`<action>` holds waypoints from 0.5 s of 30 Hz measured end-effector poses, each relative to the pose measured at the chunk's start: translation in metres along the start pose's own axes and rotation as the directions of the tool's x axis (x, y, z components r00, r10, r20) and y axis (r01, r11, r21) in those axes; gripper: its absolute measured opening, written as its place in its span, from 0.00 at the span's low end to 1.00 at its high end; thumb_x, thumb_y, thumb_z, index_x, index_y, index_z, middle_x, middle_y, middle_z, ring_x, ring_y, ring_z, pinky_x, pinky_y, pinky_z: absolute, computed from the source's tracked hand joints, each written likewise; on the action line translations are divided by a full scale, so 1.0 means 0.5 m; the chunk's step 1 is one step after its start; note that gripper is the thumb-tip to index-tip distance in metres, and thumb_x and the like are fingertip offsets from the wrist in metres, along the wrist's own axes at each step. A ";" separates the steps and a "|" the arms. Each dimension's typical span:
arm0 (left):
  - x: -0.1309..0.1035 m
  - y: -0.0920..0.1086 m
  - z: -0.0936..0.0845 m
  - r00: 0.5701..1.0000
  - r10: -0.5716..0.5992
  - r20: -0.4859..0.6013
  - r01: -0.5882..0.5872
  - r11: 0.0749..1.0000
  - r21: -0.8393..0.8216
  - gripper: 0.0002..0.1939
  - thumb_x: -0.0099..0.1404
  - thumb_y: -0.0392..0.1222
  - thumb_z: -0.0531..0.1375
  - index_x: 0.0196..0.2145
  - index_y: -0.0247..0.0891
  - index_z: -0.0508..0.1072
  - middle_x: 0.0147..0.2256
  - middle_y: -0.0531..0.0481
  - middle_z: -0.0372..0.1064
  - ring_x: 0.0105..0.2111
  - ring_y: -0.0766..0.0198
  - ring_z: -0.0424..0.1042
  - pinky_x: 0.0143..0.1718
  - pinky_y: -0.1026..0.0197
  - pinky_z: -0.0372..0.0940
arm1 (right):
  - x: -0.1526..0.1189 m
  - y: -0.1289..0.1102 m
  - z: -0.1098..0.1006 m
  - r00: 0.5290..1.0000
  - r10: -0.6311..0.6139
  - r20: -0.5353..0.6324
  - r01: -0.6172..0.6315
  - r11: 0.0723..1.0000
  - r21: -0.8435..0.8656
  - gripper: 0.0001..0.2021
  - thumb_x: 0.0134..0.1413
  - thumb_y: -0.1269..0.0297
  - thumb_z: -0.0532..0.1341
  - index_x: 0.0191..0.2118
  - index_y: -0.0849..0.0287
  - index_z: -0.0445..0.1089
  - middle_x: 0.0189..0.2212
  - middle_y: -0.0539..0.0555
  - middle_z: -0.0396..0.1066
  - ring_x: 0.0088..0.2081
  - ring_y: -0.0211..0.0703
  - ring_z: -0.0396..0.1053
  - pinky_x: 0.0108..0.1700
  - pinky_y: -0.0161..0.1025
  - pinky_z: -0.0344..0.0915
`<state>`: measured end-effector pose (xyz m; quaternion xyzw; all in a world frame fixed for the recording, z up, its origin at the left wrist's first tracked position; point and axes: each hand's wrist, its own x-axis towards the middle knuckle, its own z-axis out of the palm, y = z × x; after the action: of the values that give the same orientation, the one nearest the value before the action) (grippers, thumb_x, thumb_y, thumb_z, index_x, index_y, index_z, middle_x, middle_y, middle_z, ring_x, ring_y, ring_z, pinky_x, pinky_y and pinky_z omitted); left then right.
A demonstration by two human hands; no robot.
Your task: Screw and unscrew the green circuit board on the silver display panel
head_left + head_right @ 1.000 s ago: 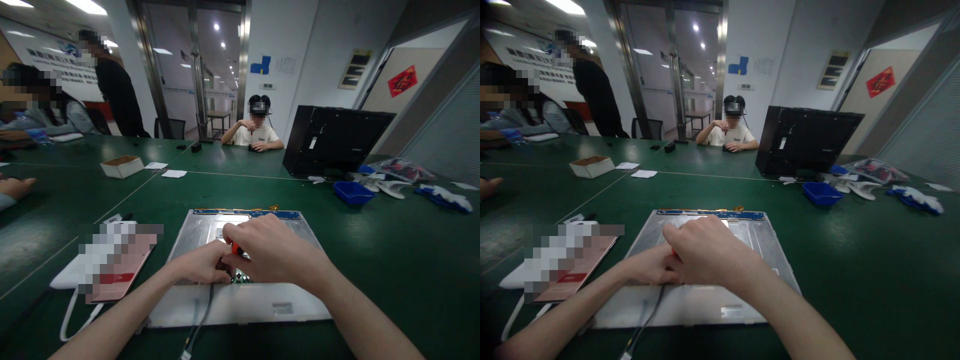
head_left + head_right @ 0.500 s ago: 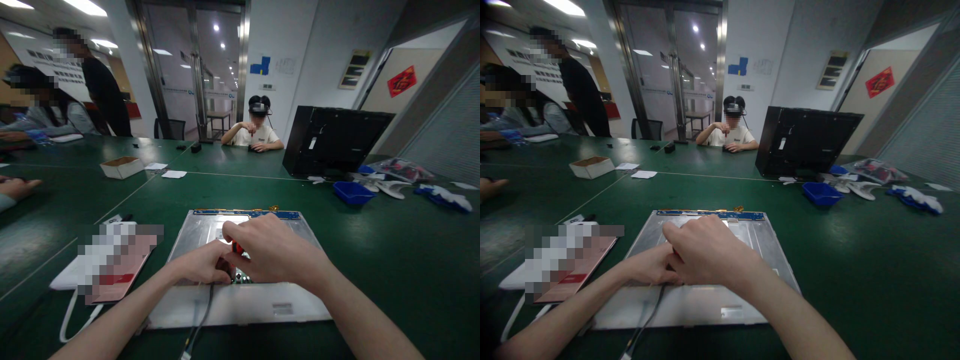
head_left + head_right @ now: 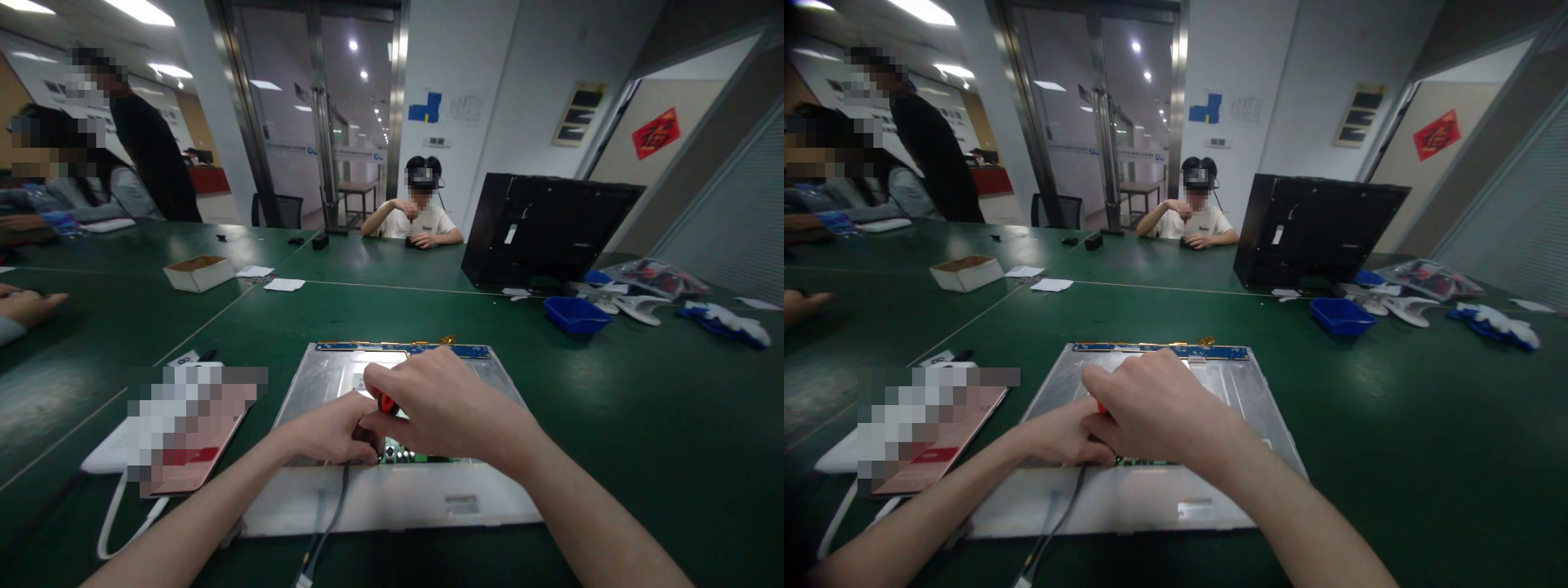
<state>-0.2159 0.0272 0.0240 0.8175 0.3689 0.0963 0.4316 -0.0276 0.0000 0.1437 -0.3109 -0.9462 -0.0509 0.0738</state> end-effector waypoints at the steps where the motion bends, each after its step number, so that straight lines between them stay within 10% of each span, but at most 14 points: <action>1: 0.000 0.000 0.000 1.000 0.001 0.002 -0.001 1.000 0.004 0.07 0.50 0.36 0.63 0.29 0.34 0.72 0.29 0.51 0.69 0.30 0.62 0.67 0.31 0.62 0.62 | 0.000 0.000 0.000 1.000 -0.002 -0.008 0.002 1.000 -0.002 0.09 0.56 0.57 0.58 0.36 0.57 0.64 0.25 0.50 0.72 0.24 0.37 0.65 0.24 0.37 0.39; 15: -0.001 -0.003 0.001 0.998 0.052 0.026 -0.053 0.998 0.025 0.08 0.54 0.38 0.63 0.33 0.34 0.74 0.28 0.50 0.69 0.28 0.63 0.67 0.28 0.64 0.61 | -0.009 0.002 -0.017 0.994 -0.084 0.064 0.076 0.990 0.120 0.06 0.53 0.64 0.55 0.37 0.58 0.62 0.31 0.51 0.72 0.27 0.38 0.64 0.24 0.37 0.44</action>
<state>-0.2168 0.0273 0.0224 0.8336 0.3428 0.0924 0.4232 -0.0224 -0.0029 0.1514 -0.2692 -0.9613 0.0123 0.0573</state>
